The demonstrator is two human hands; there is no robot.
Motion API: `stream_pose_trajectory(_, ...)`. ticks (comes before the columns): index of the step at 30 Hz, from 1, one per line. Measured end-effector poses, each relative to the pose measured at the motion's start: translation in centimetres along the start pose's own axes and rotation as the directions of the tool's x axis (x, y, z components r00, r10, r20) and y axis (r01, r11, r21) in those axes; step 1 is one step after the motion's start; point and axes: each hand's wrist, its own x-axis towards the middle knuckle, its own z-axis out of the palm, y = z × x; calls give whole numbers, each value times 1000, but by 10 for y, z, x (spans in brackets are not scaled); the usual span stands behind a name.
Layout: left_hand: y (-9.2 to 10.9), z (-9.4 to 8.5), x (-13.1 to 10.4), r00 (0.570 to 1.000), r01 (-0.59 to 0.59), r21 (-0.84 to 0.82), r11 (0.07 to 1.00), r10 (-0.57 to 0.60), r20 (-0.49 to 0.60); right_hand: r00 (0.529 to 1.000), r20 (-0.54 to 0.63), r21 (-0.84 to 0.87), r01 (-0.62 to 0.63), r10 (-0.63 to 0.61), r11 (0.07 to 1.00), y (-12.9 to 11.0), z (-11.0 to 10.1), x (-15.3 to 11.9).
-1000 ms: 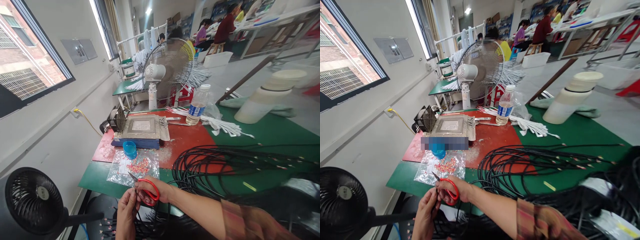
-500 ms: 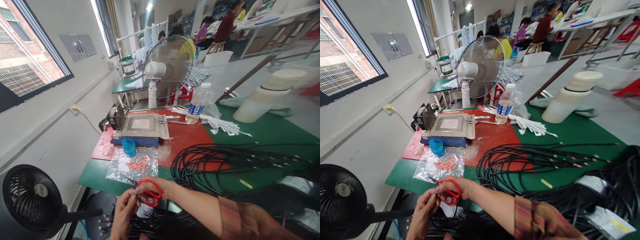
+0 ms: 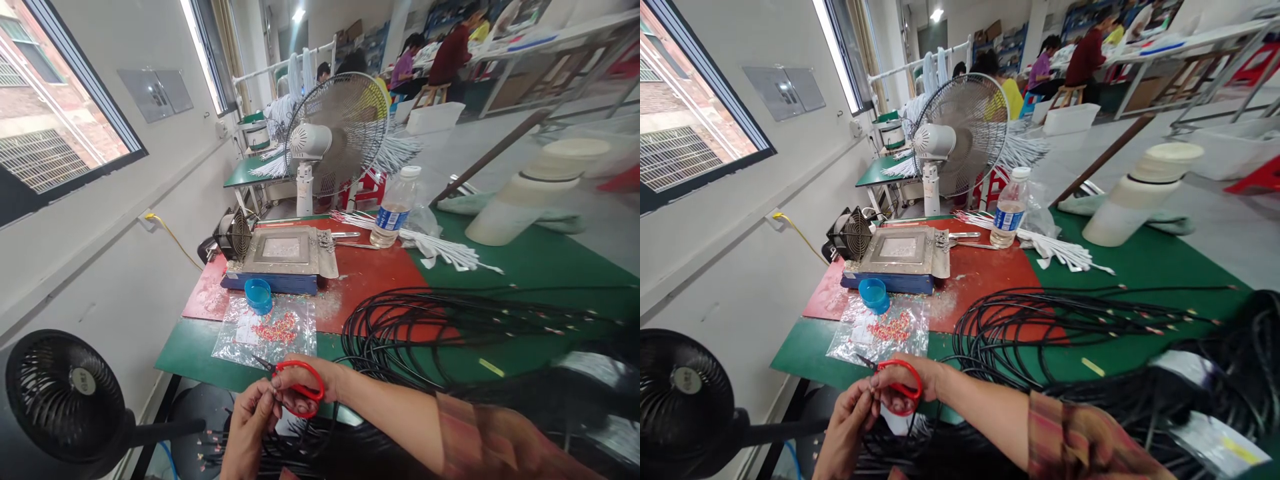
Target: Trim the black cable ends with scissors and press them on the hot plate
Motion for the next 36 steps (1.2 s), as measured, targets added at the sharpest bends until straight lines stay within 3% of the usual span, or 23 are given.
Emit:
stream_pose_trajectory(5, 5, 7, 0, 999, -11, -57, 998, 8, -52, 999, -27, 5, 43, -43, 999, 4, 0, 3)
stream_pose_trajectory(12, 15, 17, 3, 986, -19, -162, 987, -8, -166, 960, -110, -68, 249, -256, 966, 9, -1, 8)
stream_pose_trajectory(30, 10, 22, 1, 976, 47, -290, 956, -106, -192, 964, -39, -41, 260, -262, 965, 8, 1, 7)
stream_pose_trajectory(34, 13, 24, 1, 967, 43, -348, 937, -126, -220, 951, -17, -71, 308, -310, 949, 11, 0, 9)
stream_pose_trajectory(36, 13, 25, 1, 964, 33, -382, 923, -130, -231, 935, -63, -120, 341, -350, 932, 12, 1, 9)
